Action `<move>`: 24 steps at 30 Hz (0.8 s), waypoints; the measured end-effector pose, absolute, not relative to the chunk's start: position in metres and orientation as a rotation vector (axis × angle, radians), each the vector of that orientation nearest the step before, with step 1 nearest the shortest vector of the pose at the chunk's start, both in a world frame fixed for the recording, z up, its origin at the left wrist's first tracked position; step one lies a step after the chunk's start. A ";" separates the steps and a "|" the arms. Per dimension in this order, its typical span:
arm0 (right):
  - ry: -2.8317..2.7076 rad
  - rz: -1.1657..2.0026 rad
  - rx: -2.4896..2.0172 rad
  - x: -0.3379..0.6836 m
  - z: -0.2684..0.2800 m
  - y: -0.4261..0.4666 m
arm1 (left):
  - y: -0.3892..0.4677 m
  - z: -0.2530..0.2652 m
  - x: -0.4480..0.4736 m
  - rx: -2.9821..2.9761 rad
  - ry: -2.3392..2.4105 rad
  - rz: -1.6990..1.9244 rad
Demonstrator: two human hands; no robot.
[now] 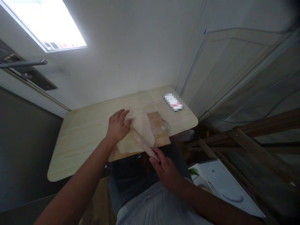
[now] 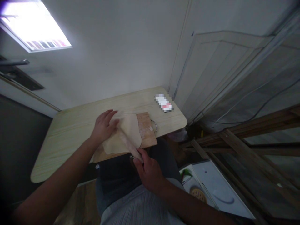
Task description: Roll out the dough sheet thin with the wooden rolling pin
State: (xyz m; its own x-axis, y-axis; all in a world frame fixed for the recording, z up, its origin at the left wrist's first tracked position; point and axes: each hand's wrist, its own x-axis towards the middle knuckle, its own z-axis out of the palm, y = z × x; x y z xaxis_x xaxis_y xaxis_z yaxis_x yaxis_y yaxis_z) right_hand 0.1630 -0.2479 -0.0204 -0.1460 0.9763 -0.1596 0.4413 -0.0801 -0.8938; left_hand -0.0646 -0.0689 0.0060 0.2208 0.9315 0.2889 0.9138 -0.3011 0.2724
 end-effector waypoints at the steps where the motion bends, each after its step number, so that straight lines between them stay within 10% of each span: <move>1: -1.615 1.192 -1.549 0.164 -0.020 -0.248 | -0.059 0.006 -0.058 2.398 1.836 0.650; 24: -1.355 1.383 -1.611 0.172 -0.023 -0.246 | -0.032 -0.005 -0.013 2.442 1.844 0.464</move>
